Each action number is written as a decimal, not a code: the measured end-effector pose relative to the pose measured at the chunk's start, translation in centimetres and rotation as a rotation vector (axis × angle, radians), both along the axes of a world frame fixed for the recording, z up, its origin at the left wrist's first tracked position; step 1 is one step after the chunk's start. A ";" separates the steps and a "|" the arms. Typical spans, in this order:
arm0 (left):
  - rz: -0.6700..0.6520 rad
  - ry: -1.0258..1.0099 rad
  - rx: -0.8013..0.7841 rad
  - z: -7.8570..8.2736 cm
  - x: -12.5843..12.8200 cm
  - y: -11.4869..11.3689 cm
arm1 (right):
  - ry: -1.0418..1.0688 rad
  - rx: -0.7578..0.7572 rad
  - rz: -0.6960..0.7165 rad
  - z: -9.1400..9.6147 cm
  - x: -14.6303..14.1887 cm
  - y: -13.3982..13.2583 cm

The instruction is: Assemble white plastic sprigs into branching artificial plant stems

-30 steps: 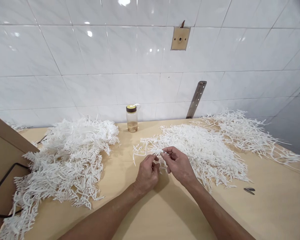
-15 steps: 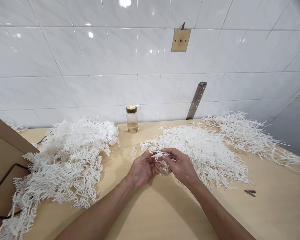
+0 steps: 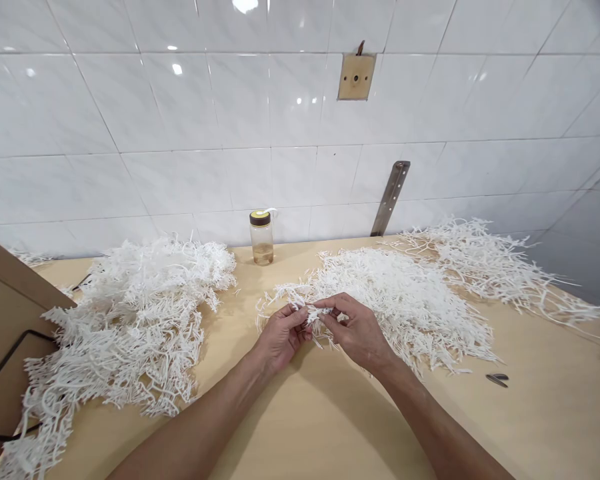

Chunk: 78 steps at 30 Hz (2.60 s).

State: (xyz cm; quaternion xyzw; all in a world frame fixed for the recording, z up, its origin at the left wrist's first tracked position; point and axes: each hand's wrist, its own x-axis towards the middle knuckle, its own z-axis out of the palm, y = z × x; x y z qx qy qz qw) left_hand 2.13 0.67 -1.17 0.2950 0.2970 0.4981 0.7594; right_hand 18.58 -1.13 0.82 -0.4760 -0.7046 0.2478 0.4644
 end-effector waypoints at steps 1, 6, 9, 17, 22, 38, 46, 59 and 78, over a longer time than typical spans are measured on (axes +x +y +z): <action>0.001 0.002 -0.002 0.0 0.0 0.0 | -0.006 0.009 -0.004 0.0 0.0 0.0; 0.018 -0.028 -0.040 0.4 -0.1 -0.2 | -0.022 0.037 -0.046 -0.2 0.2 0.2; 0.048 -0.036 -0.065 0.5 -0.1 -0.2 | -0.009 0.033 -0.060 -0.2 0.3 0.3; -0.006 0.036 0.018 0.4 0.3 -0.3 | -0.030 0.002 0.007 -0.1 -0.4 -0.2; 0.026 0.053 0.019 0.3 0.3 -0.2 | 0.095 -0.133 -0.023 -0.2 -0.2 0.0; 0.065 0.083 0.035 0.5 0.4 -0.4 | 0.265 -0.319 0.106 1.2 0.2 -0.3; 0.051 0.085 0.059 0.3 0.5 -0.5 | 0.392 -0.366 0.172 0.9 -0.1 -0.1; 0.110 0.158 0.082 0.0 0.5 -0.5 | 0.359 -0.379 0.159 0.3 -0.2 0.1; 0.136 0.245 0.038 0.2 0.5 -0.4 | 0.153 -0.298 0.103 -0.4 -0.1 0.2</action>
